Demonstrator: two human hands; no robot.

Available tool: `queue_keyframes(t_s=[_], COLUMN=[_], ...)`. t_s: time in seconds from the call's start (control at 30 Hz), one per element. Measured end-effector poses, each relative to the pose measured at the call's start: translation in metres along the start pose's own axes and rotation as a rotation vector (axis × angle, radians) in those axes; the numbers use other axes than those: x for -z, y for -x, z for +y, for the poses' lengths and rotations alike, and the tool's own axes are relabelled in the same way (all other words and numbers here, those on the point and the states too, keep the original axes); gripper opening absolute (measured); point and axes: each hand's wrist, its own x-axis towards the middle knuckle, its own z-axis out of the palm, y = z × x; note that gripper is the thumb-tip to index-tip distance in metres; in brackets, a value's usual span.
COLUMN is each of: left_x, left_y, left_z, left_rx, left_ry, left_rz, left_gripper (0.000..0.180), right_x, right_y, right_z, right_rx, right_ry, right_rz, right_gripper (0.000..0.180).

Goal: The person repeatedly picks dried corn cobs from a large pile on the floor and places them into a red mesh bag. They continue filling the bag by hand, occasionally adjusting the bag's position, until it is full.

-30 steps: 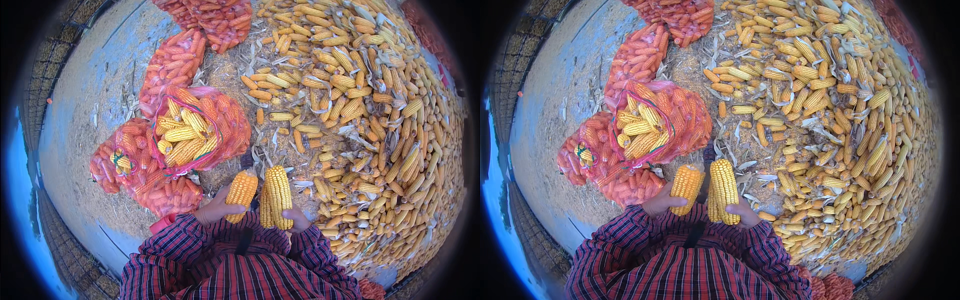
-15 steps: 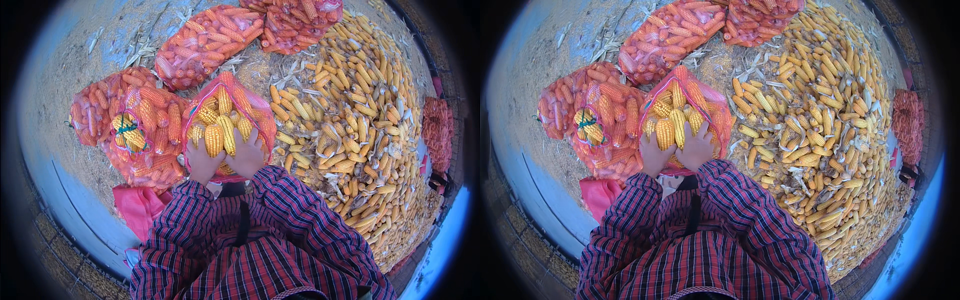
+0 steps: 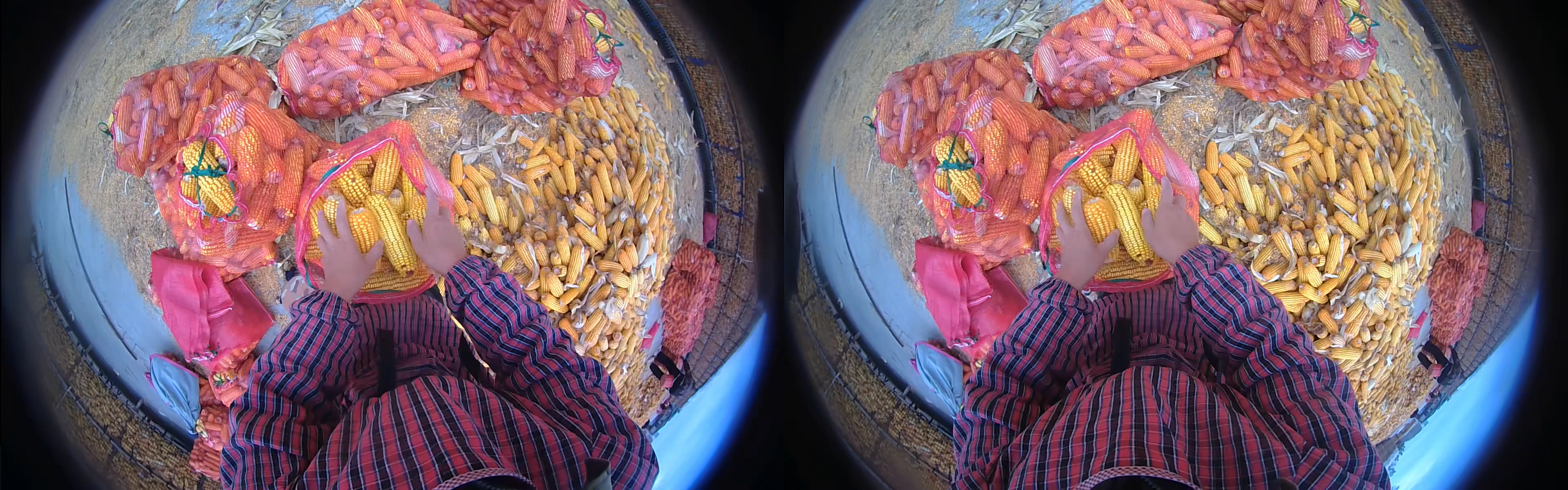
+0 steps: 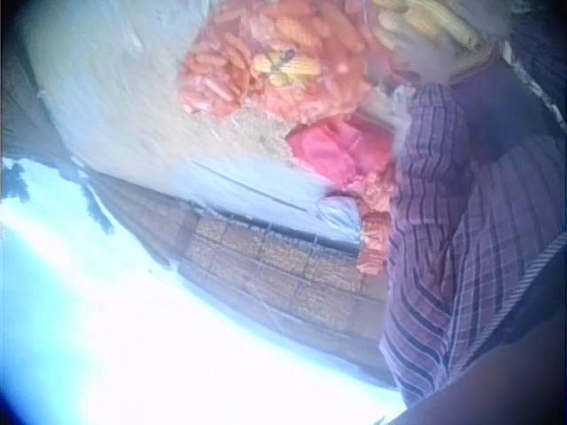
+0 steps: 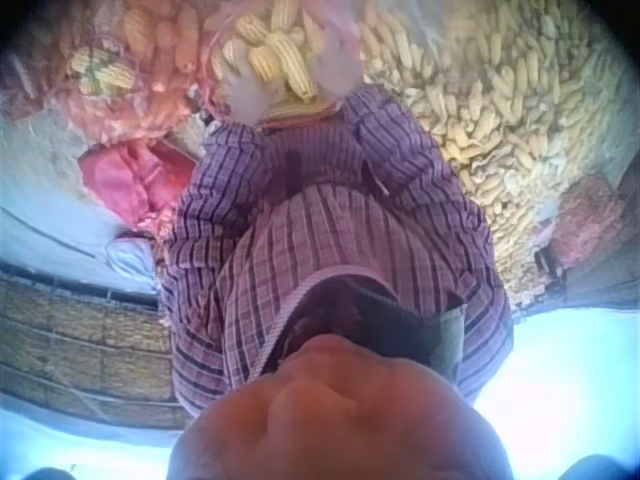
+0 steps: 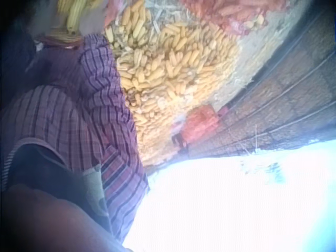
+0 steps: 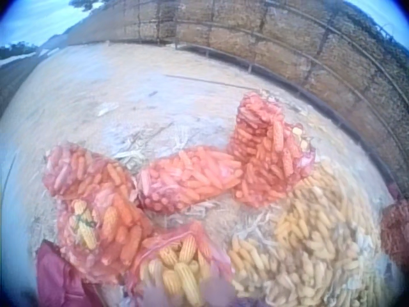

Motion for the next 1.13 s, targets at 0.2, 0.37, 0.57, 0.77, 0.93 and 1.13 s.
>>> queue_keyframes(t_s=[0.2,0.37,0.57,0.77,0.93,1.13], left_x=[0.014,0.020,-0.003,-0.008,-0.006,-0.013], left_y=[-0.007,-0.029,-0.095,-0.122,-0.074,-0.097], left_z=[0.017,0.012,0.025,0.048,0.048,0.046], left_rx=[0.087,-0.096,-0.058,0.293,0.206,0.087], left_ry=[-0.136,-0.144,0.044,-0.120,-0.172,-0.351], left_rz=[-0.126,-0.181,-0.060,-0.193,-0.218,-0.155], left_gripper=[0.109,0.104,0.091,0.086,0.103,0.094], right_x=[0.026,0.008,0.020,0.034,0.040,0.033], right_y=[-0.067,-0.122,-0.118,-0.068,-0.096,-0.067], right_z=[-0.005,-0.004,-0.011,0.012,0.013,0.017], right_rx=[0.086,0.380,0.374,0.373,0.372,0.251], right_ry=[0.273,0.086,-0.301,-0.463,-0.553,-0.557], right_rz=[-0.005,0.342,0.335,0.210,0.191,0.153], right_gripper=[0.067,0.044,0.019,0.018,0.020,0.018])
